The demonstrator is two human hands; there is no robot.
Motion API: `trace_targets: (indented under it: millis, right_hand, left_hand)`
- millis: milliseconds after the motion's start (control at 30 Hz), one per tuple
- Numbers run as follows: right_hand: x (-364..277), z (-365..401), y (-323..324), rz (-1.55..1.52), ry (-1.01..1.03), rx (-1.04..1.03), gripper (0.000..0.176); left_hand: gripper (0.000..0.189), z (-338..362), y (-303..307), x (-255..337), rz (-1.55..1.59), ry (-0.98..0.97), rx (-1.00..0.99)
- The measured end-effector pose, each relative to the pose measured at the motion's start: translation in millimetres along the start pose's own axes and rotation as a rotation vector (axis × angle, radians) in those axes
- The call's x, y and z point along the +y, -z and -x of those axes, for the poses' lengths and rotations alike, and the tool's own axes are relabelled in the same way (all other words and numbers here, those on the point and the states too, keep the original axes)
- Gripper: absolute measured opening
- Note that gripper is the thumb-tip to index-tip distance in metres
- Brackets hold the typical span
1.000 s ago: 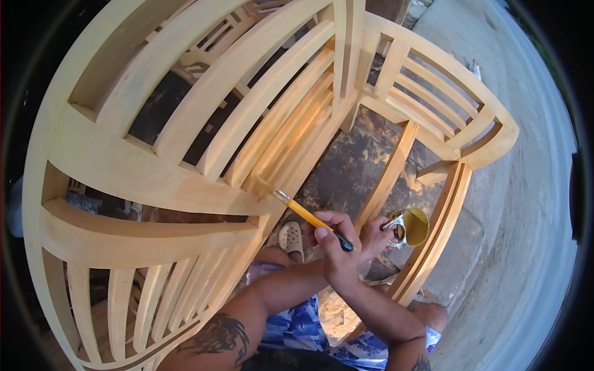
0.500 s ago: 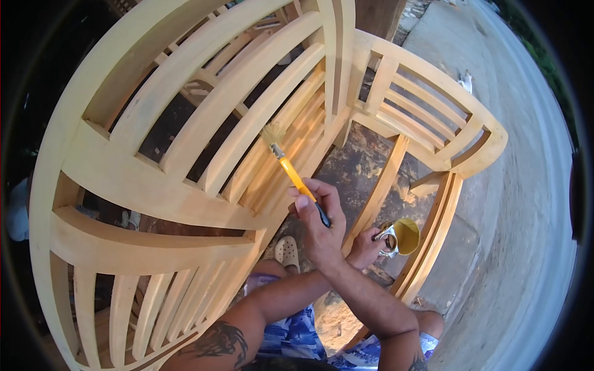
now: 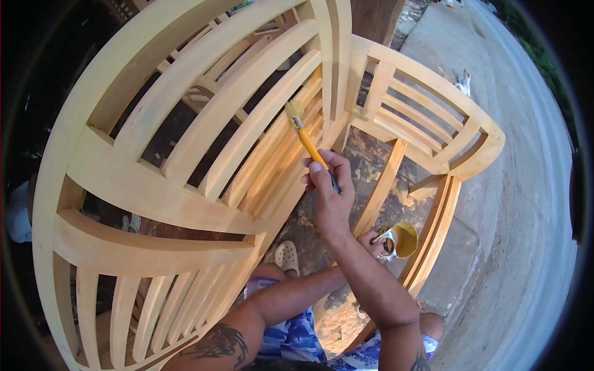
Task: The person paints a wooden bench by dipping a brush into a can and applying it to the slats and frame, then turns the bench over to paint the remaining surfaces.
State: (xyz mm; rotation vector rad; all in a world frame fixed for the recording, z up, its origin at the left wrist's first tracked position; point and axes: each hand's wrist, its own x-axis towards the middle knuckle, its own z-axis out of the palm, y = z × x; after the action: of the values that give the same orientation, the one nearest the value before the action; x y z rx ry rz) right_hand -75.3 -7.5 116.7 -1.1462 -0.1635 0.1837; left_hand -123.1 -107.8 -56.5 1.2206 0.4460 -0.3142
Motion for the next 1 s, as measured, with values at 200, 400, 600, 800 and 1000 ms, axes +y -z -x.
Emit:
trace_targets:
  millis: [200, 400, 600, 800, 1000]
  right_hand:
    - [2.1, 118.4, 24.2, -0.198, -0.174, -0.319, 0.028]
    - [-5.3, 29.8, 28.4, -0.140, -0.280, -0.182, 0.023]
    - [2.2, -40.8, 59.7, -0.249, 0.049, 0.151, 0.025]
    - [71.9, -18.3, 92.8, -0.115, -0.128, 0.317, 0.024]
    - [88.6, -39.5, 81.7, 0.512, 0.013, 0.275, 0.027]
  left_hand:
    - [0.025, 4.8, 0.9, 2.3, 0.030, 0.006, -0.020]
    - [0.023, 2.9, -1.9, -7.7, 0.084, -0.038, -0.025]
    - [0.025, -17.1, 1.5, -56.7, 0.182, -0.170, -0.112]
    - [0.029, -7.8, -3.2, -59.6, 0.195, -0.081, -0.139]
    - [0.025, -11.2, 9.9, -78.0, 0.270, -0.075, -0.240]
